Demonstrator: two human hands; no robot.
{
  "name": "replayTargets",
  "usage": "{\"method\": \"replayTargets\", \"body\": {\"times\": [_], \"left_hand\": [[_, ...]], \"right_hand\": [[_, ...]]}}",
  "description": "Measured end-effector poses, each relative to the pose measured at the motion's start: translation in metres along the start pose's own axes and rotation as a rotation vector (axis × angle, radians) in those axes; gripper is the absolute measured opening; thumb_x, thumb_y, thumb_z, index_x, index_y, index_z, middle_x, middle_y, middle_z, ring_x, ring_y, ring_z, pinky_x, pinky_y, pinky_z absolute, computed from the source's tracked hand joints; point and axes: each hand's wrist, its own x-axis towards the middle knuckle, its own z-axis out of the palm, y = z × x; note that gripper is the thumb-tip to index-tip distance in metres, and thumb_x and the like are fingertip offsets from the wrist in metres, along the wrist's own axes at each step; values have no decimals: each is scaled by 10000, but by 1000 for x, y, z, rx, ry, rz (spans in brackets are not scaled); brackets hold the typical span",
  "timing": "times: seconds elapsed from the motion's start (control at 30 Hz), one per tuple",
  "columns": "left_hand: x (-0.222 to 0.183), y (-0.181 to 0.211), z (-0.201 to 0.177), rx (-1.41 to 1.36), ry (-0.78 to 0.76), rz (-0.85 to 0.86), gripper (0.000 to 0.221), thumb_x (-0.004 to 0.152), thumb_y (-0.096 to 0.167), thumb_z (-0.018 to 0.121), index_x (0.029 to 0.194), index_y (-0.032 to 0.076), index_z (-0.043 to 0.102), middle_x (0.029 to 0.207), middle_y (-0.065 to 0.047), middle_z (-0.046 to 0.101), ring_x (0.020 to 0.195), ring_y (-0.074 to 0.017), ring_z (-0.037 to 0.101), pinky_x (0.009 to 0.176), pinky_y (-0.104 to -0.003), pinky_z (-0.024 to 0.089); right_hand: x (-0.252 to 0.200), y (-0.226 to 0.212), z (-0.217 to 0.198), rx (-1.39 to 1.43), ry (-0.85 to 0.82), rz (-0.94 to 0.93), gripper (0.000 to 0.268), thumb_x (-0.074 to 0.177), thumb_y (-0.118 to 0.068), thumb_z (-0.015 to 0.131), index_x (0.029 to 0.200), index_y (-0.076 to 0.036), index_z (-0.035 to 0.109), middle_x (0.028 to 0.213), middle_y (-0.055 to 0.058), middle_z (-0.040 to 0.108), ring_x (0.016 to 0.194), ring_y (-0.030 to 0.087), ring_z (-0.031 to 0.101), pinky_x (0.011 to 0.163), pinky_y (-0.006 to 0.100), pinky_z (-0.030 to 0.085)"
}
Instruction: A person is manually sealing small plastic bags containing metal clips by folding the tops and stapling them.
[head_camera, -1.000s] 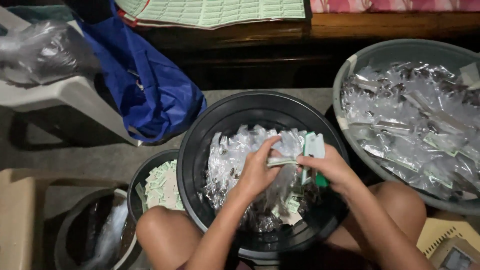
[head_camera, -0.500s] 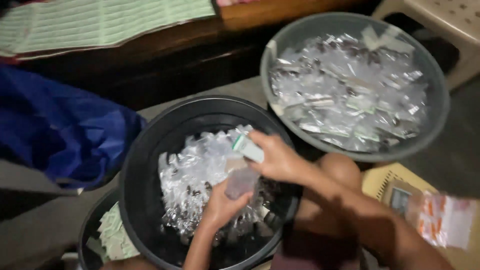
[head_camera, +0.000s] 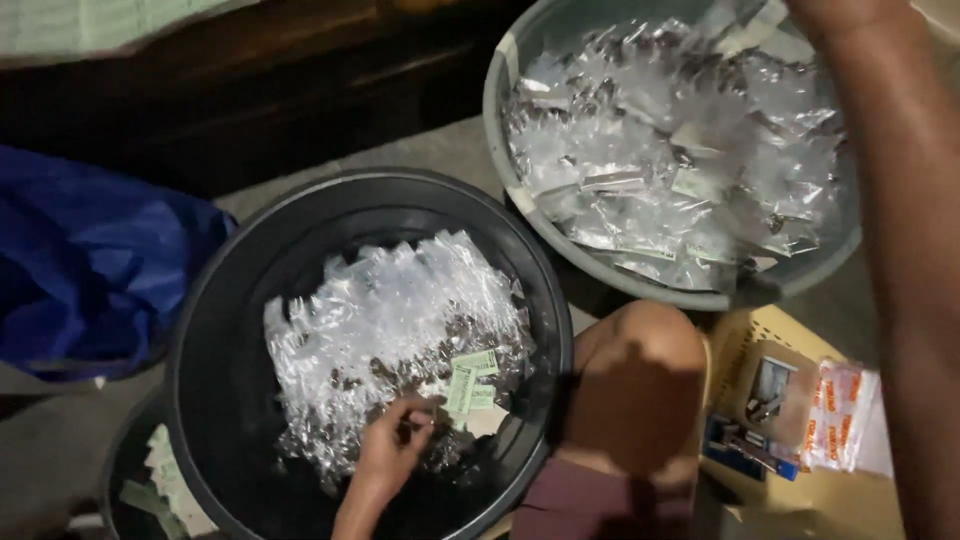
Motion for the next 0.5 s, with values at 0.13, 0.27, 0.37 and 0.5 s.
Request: {"method": "replayTargets", "body": {"times": [0.13,0.27,0.37,0.5], "left_hand": [[12,-48,6,234,206,330,148,968,260,640,891,136,617,729,-17,641,659,-145,560,645,-338,462],[30,-60,3,254,261,272,272,834,118,734,1089,206,702,853,57,724,794,-124,678,784,-285,510],[33,-36,16,344,245,325,168,820,53,606,916,190,610,858,-35,697,824,-291,668,728,-377,475],[81,-38,70,697,273,228,304,836,316,751,1111,198,701,971,-78,724,952,-335,716,843,-484,561]], "right_hand": [[-3,58,58,352,-473,72,424,790,-81,599,1198,36,589,1123,200,576,950,333,562,793,419,444],[-34,86,172,701,-950,132,423,826,-157,555,1204,31,589,1148,184,592,1005,305,577,871,382,448],[-86,84,228,928,-1274,223,434,853,-214,521,1208,26,589,1167,172,605,1046,284,588,929,354,452],[-157,32,263,1204,-1630,356,463,889,-290,477,1214,20,590,1191,156,622,1101,256,604,1008,316,456]]}}
